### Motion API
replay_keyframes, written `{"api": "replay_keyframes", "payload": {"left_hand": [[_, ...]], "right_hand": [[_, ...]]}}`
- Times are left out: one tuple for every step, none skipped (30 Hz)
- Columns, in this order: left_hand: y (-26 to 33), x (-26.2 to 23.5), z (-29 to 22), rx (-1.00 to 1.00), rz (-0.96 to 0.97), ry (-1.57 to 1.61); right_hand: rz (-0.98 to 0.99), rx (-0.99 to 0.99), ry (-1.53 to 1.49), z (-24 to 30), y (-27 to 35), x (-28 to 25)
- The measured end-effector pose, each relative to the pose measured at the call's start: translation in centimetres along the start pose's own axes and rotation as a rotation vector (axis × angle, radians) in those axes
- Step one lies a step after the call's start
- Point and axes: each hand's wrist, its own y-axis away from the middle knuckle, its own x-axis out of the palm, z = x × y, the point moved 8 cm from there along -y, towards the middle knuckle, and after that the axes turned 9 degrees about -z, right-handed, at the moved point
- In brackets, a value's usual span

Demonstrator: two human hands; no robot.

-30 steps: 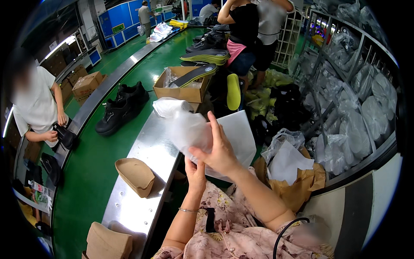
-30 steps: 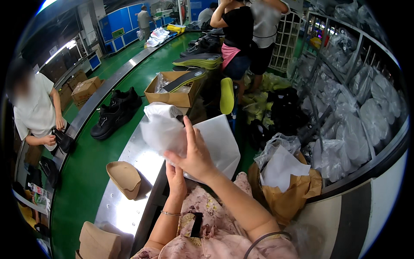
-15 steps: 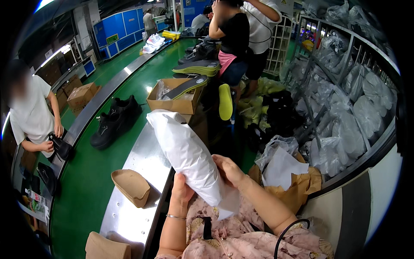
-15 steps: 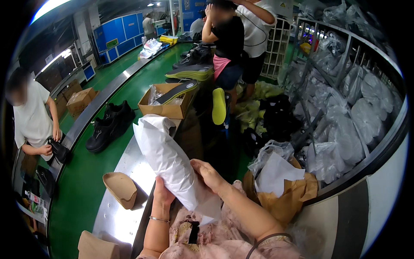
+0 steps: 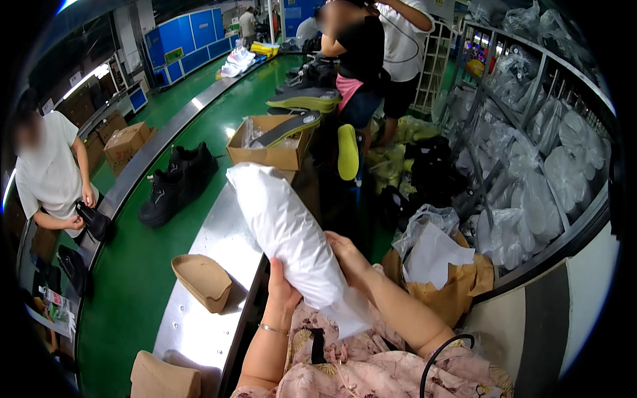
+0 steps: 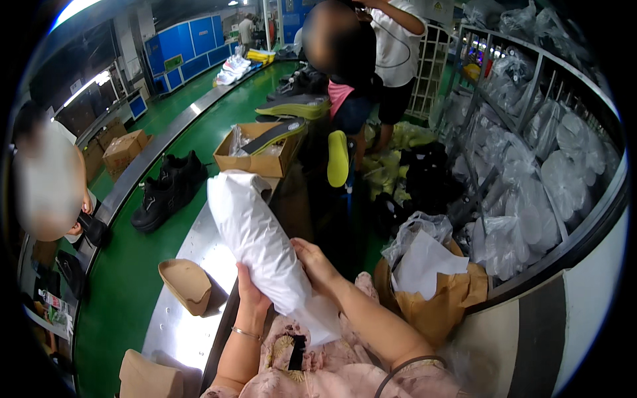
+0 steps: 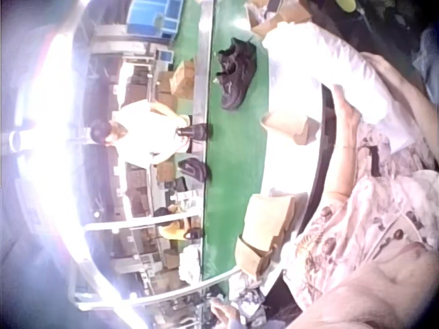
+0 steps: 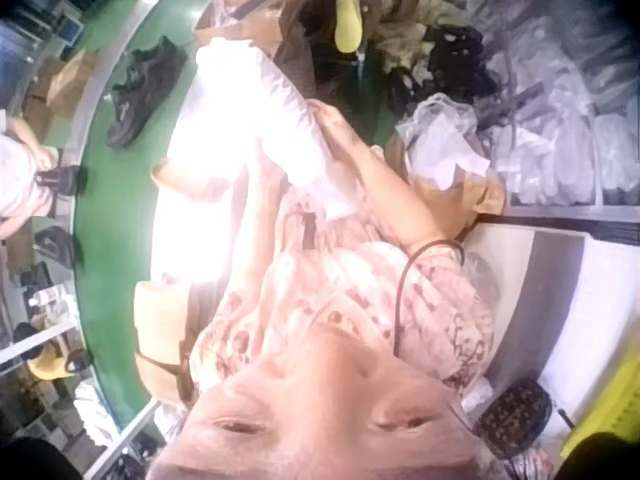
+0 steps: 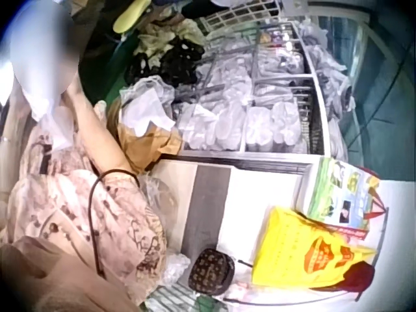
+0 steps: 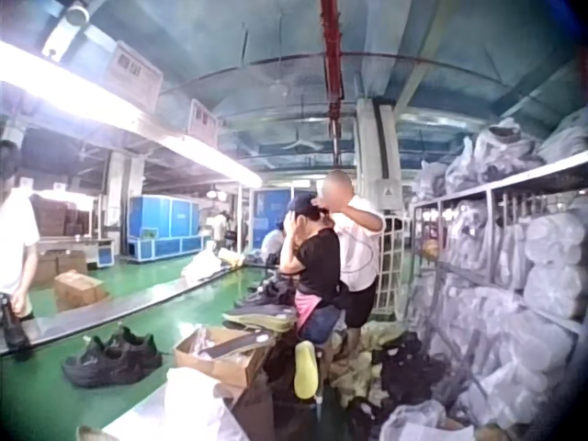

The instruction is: The person wraps shoe trees in paper, places them into a shoe, and stacks additional shoe trees on the workstation.

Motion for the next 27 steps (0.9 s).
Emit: {"api": "replay_keyframes", "payload": {"left_hand": [[-0.6,0.1,0.0,-0.019,-0.08,-0.01],[-0.8,-0.3,0.1,-0.039,-0.16,-0.021],[-0.7,-0.6,0.6,-0.074,-0.181,0.027],[-0.5,-0.5,0.7,-0.085,-0.141,0.069],[-0.3,-0.4,0.8,-0.097,-0.101,0.111],[-0.1,-0.3,0.9,-0.109,-0.061,0.153],[0.3,0.2,0.6,-0.092,-0.011,0.106],[0.7,1.3,0.6,-0.085,0.049,0.064],[0.9,2.2,0.6,-0.078,0.111,0.022],[1.1,2.2,0.5,-0.098,0.109,0.02],[1.0,2.0,0.1,-0.119,0.108,0.017],[0.9,2.1,0.0,-0.139,0.107,0.015],[0.9,1.7,-0.4,-0.126,0.06,0.03],[0.7,1.1,-0.6,-0.126,-0.015,0.028],[0.3,0.5,-0.7,-0.126,-0.091,0.024],[-0.3,0.4,-0.7,-0.125,-0.147,0.028],[-0.7,0.4,-1.7,-0.081,-0.17,0.055],[-1.1,0.9,-2.5,-0.068,-0.141,0.065],[-1.2,0.8,-2.6,-0.078,-0.152,0.079],[-1.4,0.8,-2.6,-0.088,-0.164,0.094],[-1.5,1.0,-2.4,-0.084,-0.185,0.091],[-1.7,1.4,-2.1,-0.076,-0.201,0.086],[-1.7,1.7,-1.9,-0.062,-0.195,0.1],[-1.7,2.0,-1.8,-0.048,-0.19,0.114],[-1.6,2.2,-1.8,-0.035,-0.186,0.129],[-1.6,2.5,-1.8,-0.021,-0.182,0.143],[-1.7,2.9,-1.9,0.019,-0.182,0.134]], "right_hand": [[0.005,0.026,-0.059,-0.2,-0.1,-0.2],[0.009,0.051,-0.118,-0.5,-0.2,-0.4],[0.007,0.051,-0.092,-0.7,0.0,-0.4],[0.012,0.048,-0.068,-0.7,0.2,-0.3],[0.017,0.044,-0.044,-0.7,0.3,-0.1],[0.032,-0.002,-0.042,-0.4,0.1,0.0],[0.046,-0.045,-0.046,-0.4,-0.3,0.2],[0.049,-0.096,-0.045,-0.2,-0.7,-0.2],[0.097,-0.112,0.093,-0.9,-1.7,-1.2],[0.052,-0.171,0.227,-0.8,-1.9,-1.6],[0.007,-0.229,0.362,-0.6,-2.0,-2.0],[-0.037,-0.287,0.496,-0.2,-2.1,-2.2],[-0.044,-0.247,0.504,0.4,-1.5,-1.3],[0.003,-0.103,0.404,0.1,-1.4,-1.0],[0.05,0.04,0.301,0.1,-1.2,-1.0],[0.088,0.166,0.207,0.3,-0.5,-1.4],[0.206,0.213,0.173,0.5,0.7,-1.3],[0.277,0.053,0.348,1.4,1.6,-0.7],[0.345,-0.105,0.518,1.8,2.9,0.1],[0.412,-0.266,0.686,2.0,4.1,0.8],[0.332,-0.471,0.879,2.1,3.9,0.5],[0.21,-0.404,0.869,1.7,3.4,-0.1],[0.088,-0.336,0.856,1.4,3.1,-0.7],[-0.034,-0.267,0.841,1.0,2.9,-1.4],[-0.17,-0.361,0.921,2.4,3.7,-0.8],[-0.231,-0.426,0.893,2.6,3.8,-0.6],[-0.292,-0.492,0.864,2.8,3.8,-0.6]]}}
